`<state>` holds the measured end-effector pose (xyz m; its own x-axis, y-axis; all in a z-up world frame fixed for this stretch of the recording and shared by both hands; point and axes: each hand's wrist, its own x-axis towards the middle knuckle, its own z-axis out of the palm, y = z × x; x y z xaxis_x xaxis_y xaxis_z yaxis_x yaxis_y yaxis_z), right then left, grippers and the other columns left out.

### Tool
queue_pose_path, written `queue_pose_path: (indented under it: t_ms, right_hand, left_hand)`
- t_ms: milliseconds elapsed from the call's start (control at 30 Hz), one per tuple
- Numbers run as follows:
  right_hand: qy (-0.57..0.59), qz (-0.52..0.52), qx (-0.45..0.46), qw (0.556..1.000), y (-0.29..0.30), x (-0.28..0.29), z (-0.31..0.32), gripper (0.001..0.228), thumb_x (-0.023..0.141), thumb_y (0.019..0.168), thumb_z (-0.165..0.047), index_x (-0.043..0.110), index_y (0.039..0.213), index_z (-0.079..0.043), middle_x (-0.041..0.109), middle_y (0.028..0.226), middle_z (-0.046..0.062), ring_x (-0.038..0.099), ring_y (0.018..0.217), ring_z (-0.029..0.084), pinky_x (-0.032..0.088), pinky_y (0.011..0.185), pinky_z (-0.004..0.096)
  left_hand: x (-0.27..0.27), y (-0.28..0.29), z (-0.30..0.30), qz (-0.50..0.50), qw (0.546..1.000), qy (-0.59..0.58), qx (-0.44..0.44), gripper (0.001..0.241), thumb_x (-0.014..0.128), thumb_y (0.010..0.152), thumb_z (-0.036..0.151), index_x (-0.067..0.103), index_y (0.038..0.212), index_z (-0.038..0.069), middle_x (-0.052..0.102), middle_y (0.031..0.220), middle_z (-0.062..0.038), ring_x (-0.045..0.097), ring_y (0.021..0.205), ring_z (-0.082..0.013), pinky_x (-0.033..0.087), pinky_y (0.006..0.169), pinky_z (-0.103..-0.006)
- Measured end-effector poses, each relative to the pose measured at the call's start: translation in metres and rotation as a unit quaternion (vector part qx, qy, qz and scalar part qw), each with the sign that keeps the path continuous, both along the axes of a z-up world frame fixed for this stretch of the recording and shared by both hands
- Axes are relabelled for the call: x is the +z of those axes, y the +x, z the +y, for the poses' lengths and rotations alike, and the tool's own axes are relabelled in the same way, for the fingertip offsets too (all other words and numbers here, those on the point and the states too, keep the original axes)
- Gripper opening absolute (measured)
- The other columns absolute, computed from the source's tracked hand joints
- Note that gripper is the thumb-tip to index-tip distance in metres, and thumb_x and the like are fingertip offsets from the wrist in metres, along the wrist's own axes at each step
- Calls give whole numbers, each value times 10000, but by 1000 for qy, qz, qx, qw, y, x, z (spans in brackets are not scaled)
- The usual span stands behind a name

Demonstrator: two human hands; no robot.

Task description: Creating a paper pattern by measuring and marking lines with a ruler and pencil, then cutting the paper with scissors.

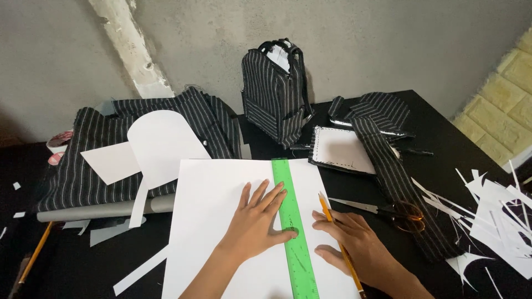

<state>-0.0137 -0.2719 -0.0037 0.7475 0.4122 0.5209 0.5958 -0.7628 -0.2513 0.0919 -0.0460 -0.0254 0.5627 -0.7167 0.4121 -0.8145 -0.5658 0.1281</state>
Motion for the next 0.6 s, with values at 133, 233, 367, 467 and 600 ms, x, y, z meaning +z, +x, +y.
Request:
queue_pose_path:
  t_ms: [133, 233, 367, 467, 600]
  right_hand:
    - [7, 10, -2, 1000, 0, -3, -1, 410, 737, 781, -236, 549, 1131, -133, 612, 1266, 64, 573, 1153, 223, 428, 889, 386]
    - [-7, 40, -33, 999, 1, -8, -1, 410, 750, 751, -240, 557, 1104, -161, 601, 1282, 21, 564, 1150, 173, 405, 907, 378]
    - [-3, 24, -25, 999, 2, -14, -4, 442, 759, 751, -247, 552, 1129, -148, 600, 1287, 38, 552, 1161, 196, 392, 919, 381]
    - [-5, 43, -29, 999, 3, -15, -4, 432, 750, 753, -255, 556, 1123, -143, 593, 1300, 34, 536, 1180, 193, 371, 933, 379]
    - [3, 15, -27, 1000, 4, -16, -3, 444, 766, 725, -246, 560, 1105, -146, 610, 1279, 16, 549, 1165, 176, 379, 948, 361]
  left_hand:
    - [-1, 0, 0, -1, 1000, -7, 0, 860, 577, 777, 649, 430, 1355, 30, 371, 1460, -76, 238, 1371, -316, 86, 1106, -549]
    - [-2, 1, 1, -17, 1000, -7, 2, 857, 554, 783, 662, 437, 1353, 32, 373, 1460, -70, 244, 1370, -310, 99, 1104, -549]
    - [-1, 1, 1, 8, 1000, 1, -4, 843, 517, 802, 656, 430, 1355, 25, 371, 1459, -81, 228, 1374, -318, 80, 1101, -546]
    - [2, 0, 2, 7, 1000, 1, -6, 829, 498, 811, 654, 440, 1350, 27, 381, 1454, -86, 240, 1368, -325, 89, 1098, -548]
    - [-1, 1, 1, 0, 1000, 2, 1, 840, 499, 797, 668, 444, 1347, 36, 384, 1452, -85, 254, 1361, -324, 103, 1096, -547]
